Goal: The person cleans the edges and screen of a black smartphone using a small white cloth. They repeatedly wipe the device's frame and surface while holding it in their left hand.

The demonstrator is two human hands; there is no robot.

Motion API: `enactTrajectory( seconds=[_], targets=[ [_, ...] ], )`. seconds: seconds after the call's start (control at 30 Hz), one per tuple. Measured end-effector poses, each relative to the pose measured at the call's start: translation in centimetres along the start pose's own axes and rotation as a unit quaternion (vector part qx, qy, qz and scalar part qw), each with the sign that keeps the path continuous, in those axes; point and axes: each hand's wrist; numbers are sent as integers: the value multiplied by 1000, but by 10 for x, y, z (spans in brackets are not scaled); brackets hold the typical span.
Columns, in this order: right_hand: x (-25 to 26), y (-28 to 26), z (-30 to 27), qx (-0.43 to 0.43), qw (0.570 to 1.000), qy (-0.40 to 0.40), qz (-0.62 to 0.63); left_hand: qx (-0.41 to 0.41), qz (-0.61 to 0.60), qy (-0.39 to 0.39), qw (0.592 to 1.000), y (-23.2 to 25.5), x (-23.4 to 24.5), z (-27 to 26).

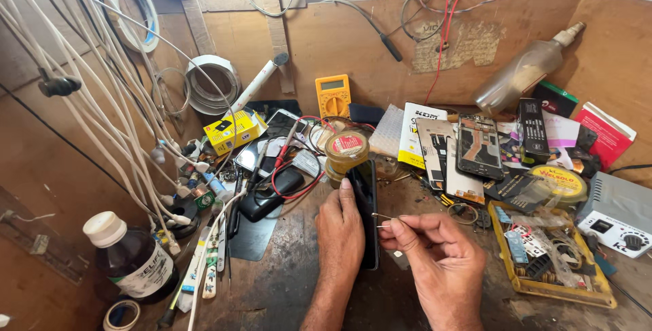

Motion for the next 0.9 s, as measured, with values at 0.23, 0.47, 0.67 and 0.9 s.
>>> enactTrajectory(
  seconds=[0.23,0.47,0.67,0.9],
  targets=[
    [0,-1,-3,14,999,12,-45,-15,8,24,1000,0,-2,-2],
    [4,-7,8,4,999,3,-35,-36,30,66,997,-7,-9,6],
    [-6,-1,38,24,998,-49,-31,-64,2,86,994,-6,3,25],
    [-22,20,51,27,995,-44,-82,-30,-65,124,990,0,8,38]
  ],
)
Point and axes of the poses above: each hand's wrist, its own z-axis towards the middle knuckle, its own x-axis out of the back of the hand, y = z × x, and after that the axes turned 8 degrees about -z, right-handed
